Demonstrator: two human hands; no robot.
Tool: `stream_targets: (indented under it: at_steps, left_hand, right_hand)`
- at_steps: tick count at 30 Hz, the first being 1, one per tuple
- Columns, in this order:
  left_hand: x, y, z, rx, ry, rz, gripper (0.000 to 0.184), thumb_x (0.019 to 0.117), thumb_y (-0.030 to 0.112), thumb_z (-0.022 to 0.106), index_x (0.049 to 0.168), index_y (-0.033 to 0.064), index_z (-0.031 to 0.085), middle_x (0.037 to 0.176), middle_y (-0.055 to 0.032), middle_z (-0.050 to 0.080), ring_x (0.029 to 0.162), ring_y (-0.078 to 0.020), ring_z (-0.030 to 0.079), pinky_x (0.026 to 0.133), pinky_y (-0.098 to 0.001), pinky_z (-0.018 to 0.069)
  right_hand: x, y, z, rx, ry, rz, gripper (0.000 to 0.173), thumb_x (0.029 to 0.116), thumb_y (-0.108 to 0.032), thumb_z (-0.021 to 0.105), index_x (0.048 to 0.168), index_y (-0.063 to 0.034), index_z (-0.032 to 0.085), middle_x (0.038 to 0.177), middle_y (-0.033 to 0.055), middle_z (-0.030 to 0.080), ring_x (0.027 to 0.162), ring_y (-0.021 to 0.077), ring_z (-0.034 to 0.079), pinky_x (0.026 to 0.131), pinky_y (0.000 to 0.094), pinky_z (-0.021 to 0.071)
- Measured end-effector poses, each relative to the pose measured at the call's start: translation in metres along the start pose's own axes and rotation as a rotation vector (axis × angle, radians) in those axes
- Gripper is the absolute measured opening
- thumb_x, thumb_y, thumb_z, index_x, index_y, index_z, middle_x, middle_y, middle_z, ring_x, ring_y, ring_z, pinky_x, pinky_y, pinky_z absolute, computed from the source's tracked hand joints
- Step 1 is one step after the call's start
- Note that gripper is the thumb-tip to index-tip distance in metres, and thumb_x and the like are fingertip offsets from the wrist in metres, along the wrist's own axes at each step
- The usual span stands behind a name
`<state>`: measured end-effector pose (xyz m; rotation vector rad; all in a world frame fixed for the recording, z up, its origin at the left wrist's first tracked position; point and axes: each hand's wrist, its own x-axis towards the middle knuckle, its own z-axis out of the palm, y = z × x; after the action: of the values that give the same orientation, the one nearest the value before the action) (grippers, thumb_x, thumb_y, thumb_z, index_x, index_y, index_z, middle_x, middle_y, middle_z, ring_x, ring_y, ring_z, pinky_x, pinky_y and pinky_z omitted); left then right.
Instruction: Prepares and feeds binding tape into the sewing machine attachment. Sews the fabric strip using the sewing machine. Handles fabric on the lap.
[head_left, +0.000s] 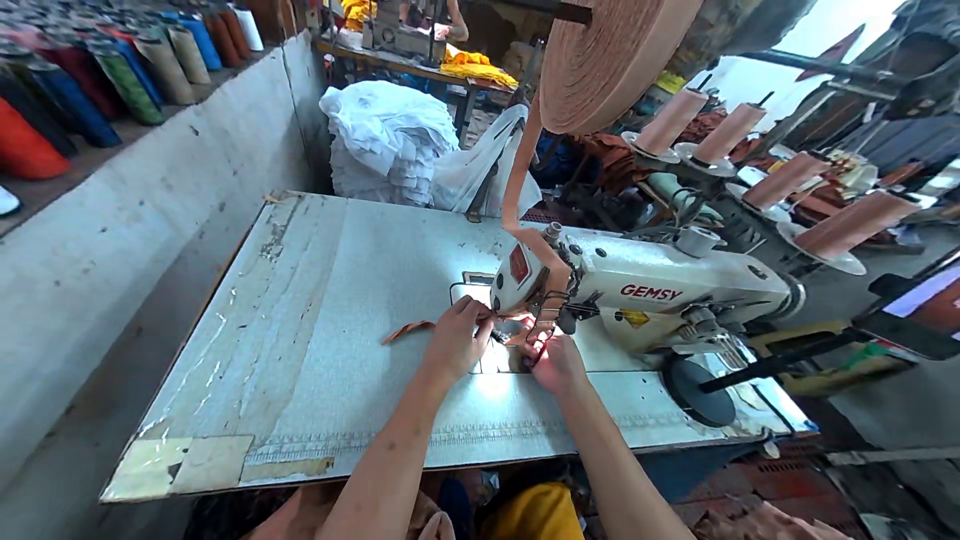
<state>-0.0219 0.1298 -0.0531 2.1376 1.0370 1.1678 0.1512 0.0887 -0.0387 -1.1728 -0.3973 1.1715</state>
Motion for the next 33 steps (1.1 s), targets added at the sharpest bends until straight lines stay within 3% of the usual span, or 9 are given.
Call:
stream_targets:
  at_steps: [5,13,19,24,29,33]
  left_hand:
    - [0.000,-0.002,0.000,0.074,0.065,0.104,0.021,0.0999,0.018,0.060,0.099,-0.0002,0.070,0.095,-0.0134,0.070,0.092,-0.0230,0.071,0.089,-0.0353,0.0578]
    - [-0.002,-0.005,0.009,0.153,0.266,0.277,0.017,0.0968,0.017,0.066,0.091,0.0011,0.071,0.088,-0.0117,0.069,0.085,-0.0221,0.071,0.082,-0.0331,0.0600]
    - [-0.001,-0.003,0.009,0.157,0.251,0.267,0.017,0.0937,0.017,0.070,0.087,0.0015,0.070,0.084,-0.0111,0.068,0.080,-0.0205,0.070,0.078,-0.0313,0.0599]
    - [0.003,-0.001,0.019,0.180,0.255,0.289,0.012,0.0892,0.013,0.071,0.084,0.0024,0.069,0.082,-0.0106,0.067,0.077,-0.0210,0.069,0.074,-0.0314,0.0595]
    - [-0.002,-0.001,0.022,0.267,0.289,0.252,0.017,0.0872,0.020,0.072,0.087,0.0028,0.072,0.085,-0.0129,0.070,0.079,-0.0258,0.071,0.073,-0.0398,0.0609]
    - [0.001,0.006,0.022,0.315,0.306,0.344,0.022,0.0876,0.019,0.064,0.086,-0.0013,0.070,0.087,-0.0193,0.069,0.081,-0.0351,0.071,0.071,-0.0481,0.0594]
  right_hand:
    - [-0.004,0.000,0.003,0.080,-0.020,-0.029,0.024,0.1103,-0.015,0.037,0.096,-0.0062,0.055,0.064,0.0009,0.055,0.044,0.0039,0.043,0.041,0.0176,0.0374]
    - [-0.012,-0.001,0.000,0.087,-0.032,-0.038,0.022,0.1086,-0.011,0.037,0.095,-0.0055,0.055,0.061,-0.0003,0.054,0.043,0.0025,0.044,0.039,0.0160,0.0363]
    - [-0.008,0.000,-0.003,-0.024,-0.074,-0.014,0.018,0.1091,-0.010,0.039,0.102,-0.0057,0.054,0.064,0.0003,0.054,0.045,0.0032,0.045,0.041,0.0166,0.0374]
    - [-0.005,-0.003,-0.003,-0.010,-0.047,0.006,0.017,0.1082,-0.010,0.043,0.100,-0.0041,0.056,0.067,0.0019,0.056,0.046,0.0039,0.046,0.042,0.0169,0.0383]
    - [-0.008,0.006,-0.006,0.019,-0.049,-0.021,0.024,0.1066,-0.009,0.042,0.088,-0.0062,0.058,0.060,-0.0032,0.054,0.047,0.0029,0.048,0.045,0.0173,0.0412]
    - [-0.013,-0.002,-0.004,0.010,-0.022,-0.014,0.014,0.1059,-0.008,0.050,0.097,-0.0035,0.059,0.062,-0.0027,0.054,0.049,0.0023,0.048,0.046,0.0169,0.0408]
